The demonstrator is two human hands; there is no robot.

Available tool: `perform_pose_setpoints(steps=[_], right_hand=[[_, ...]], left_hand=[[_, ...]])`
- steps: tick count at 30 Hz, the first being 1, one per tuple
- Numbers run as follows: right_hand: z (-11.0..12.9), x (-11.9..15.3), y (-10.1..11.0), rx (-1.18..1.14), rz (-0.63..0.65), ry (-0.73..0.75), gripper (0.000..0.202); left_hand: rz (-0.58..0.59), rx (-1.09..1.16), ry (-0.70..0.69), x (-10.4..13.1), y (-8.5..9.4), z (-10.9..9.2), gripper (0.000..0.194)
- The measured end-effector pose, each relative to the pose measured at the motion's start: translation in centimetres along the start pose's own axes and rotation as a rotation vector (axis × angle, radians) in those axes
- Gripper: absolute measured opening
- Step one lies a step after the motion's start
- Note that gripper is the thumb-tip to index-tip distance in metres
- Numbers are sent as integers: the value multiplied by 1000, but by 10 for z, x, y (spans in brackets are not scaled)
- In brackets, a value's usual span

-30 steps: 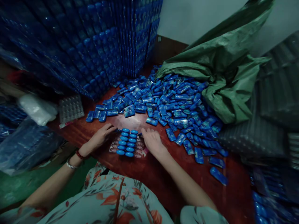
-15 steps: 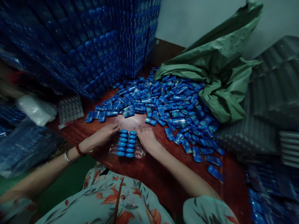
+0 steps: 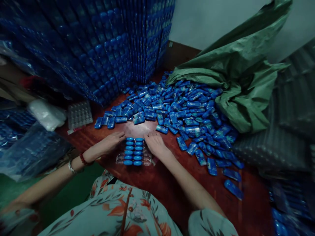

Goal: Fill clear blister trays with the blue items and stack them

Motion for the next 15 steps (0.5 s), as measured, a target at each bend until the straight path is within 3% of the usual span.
perform_pose_setpoints(steps=[5,9,15], right_hand=[[0,0,-1,18,-20,-15,26],[2,1,1,22,-11,-18,24],[11,2,7,74,-26,123,27]], left_hand=[[-11,10,14,-9,4,-2,23],[-74,-43,16,-11,-4,-1,25],[-91,-11,-59,-6,-12,3,22]])
Point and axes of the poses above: each hand's wrist, its own x-axis away from the middle knuckle, its own y-axis out of the back of the hand, z = x × y, the point moved 6 cm from there along -x, towards the middle knuckle, and after that the axes turned 3 degrees about x, right-handed, at the moved point
